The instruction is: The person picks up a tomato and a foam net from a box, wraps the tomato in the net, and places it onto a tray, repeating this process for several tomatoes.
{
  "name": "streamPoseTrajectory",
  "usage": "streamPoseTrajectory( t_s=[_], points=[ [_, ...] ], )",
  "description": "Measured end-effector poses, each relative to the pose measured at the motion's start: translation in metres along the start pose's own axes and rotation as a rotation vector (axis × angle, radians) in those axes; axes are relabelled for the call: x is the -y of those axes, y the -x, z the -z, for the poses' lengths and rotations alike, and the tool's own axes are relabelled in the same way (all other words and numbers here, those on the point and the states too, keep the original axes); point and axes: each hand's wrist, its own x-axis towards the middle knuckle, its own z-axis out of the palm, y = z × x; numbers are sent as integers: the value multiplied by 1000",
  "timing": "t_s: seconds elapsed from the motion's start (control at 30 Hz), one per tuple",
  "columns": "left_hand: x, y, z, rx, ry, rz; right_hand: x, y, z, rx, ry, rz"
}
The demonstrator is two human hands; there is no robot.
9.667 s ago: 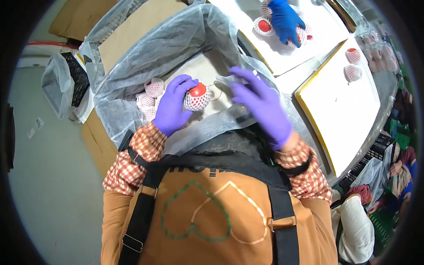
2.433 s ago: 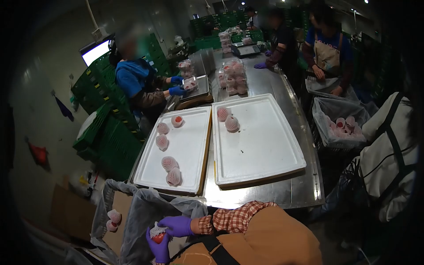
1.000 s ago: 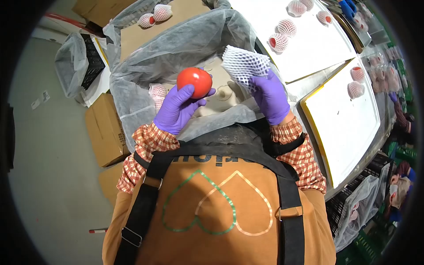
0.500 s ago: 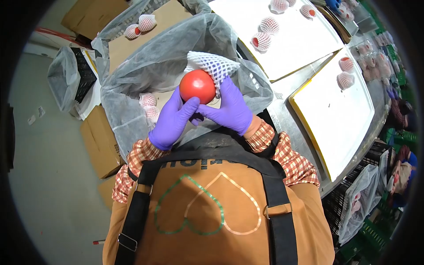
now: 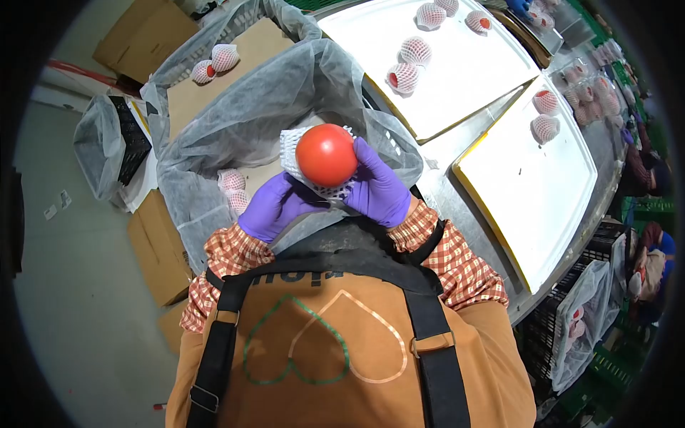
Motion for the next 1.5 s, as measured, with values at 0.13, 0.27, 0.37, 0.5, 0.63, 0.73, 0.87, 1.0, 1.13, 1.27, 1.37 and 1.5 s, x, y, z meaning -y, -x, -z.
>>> streamPoseTrajectory(
  t_s=[0.13,0.27,0.37,0.5,0.63,0.73,0.87,1.0,1.13,1.27,1.37,1.5],
  points=[
    [3,-7,-6,-9,-111,-45,5,5,19,70,-17,-116],
    [1,-16,-9,-209,-125,-262,13,11,-3,62,396,-100],
    [-15,-4,-8,-434,-497,-484,15,-5,-17,90,614,19],
    [-27,14,-42,-490,-1456,-1049,8,-22,-36,94,780,142],
    [-32,25,-39,-198,-1864,-1008,2,-31,-55,23,816,252],
    [-45,15,-56,-599,-1770,-922,-3,-41,-49,-92,770,316],
    [-30,-13,-9,-336,-864,-525,-18,-49,-31,-63,881,209],
    [-54,-13,10,-403,-1192,-694,-18,-52,-12,-86,1099,373],
    [-131,-20,98,-575,-1318,-692,4,-30,-3,-137,1420,484],
    [-178,-32,117,-859,-1761,-968,-5,-28,22,-182,1770,668],
    [-208,-45,208,-1100,-1287,-820,-3,-17,3,-160,1804,445],
    [-234,-20,188,-814,-1871,110,-9,-21,15,-90,1803,534]
  ],
)
